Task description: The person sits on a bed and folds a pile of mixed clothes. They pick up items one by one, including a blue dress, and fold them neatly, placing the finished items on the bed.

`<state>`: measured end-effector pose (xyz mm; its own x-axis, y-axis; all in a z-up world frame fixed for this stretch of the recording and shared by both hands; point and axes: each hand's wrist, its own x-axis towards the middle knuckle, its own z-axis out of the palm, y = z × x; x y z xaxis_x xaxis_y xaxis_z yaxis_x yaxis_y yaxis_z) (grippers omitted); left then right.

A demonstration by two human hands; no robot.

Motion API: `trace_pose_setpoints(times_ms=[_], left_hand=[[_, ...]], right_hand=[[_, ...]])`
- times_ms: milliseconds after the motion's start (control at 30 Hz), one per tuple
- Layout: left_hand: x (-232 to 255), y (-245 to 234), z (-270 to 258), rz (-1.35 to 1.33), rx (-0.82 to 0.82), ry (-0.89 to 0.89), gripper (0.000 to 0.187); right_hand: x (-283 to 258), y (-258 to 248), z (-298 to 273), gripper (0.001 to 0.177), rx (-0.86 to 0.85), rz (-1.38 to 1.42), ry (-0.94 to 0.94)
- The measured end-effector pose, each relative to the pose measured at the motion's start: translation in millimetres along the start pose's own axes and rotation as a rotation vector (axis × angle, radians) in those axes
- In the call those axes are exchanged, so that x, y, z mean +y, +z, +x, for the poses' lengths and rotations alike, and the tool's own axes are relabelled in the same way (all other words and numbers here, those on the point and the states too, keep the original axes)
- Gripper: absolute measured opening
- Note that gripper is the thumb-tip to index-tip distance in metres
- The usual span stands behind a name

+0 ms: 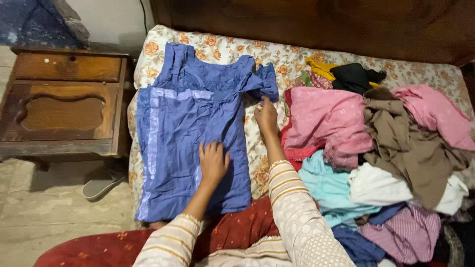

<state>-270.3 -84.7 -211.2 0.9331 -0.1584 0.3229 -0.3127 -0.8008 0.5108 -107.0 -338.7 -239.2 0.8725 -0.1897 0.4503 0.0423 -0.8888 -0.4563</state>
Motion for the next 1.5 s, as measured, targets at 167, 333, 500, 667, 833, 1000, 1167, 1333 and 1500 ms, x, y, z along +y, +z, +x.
trace_pose_setpoints(times_ms=[167, 333, 500, 667, 833, 1000, 1167, 1333, 1500], left_hand=[[17.8, 46.5, 127.7, -0.072, 0.272, 0.177, 0.048], [34.4, 108.6, 228.8, 0.134, 0.215, 0.233, 0.036], [20.2, 128.1, 261.9, 0.19, 0.125, 0.222, 0.021], [-8.9, 104.0, 271.1, -0.324, 0.287, -0.028, 0.023], [-29.4, 75.6, 270.2, -0.749, 0.179, -0.251, 0.016], [-59.9, 61.7, 270.8, -0.652, 0.358, -0.247, 0.024], [-104.5, 67.7, 271.1, -0.31, 0.399, -0.411, 0.024], [-148.8, 103.2, 265.0, -0.32, 0.324, -0.519, 0.029], [-178.2, 98.3, 245.0, -0.424, 0.355, -0.567, 0.036]], right_hand=[[4.1, 11.4, 47.5, 0.082, -0.14, -0.032, 0.221], [29.5, 19.0, 70.8, 0.059, -0.129, -0.28, 0.215], [55.9, -1.5, 94.3, 0.035, -0.11, 0.121, 0.486], [39.3, -60.8, 129.2, 0.045, 0.313, 0.776, 0.411], [-36.4, -119.5, 130.2, 0.047, 0.357, 1.246, 0.13], [-117.6, -149.0, 62.4, 0.046, 0.22, 0.02, 0.018], [-158.9, -124.3, -33.3, 0.015, -0.051, -0.384, -0.081], [-186.2, -78.6, -106.7, 0.014, -0.346, -0.239, -0.359], [-181.5, -75.6, -109.6, 0.043, -0.499, -0.061, -0.182]])
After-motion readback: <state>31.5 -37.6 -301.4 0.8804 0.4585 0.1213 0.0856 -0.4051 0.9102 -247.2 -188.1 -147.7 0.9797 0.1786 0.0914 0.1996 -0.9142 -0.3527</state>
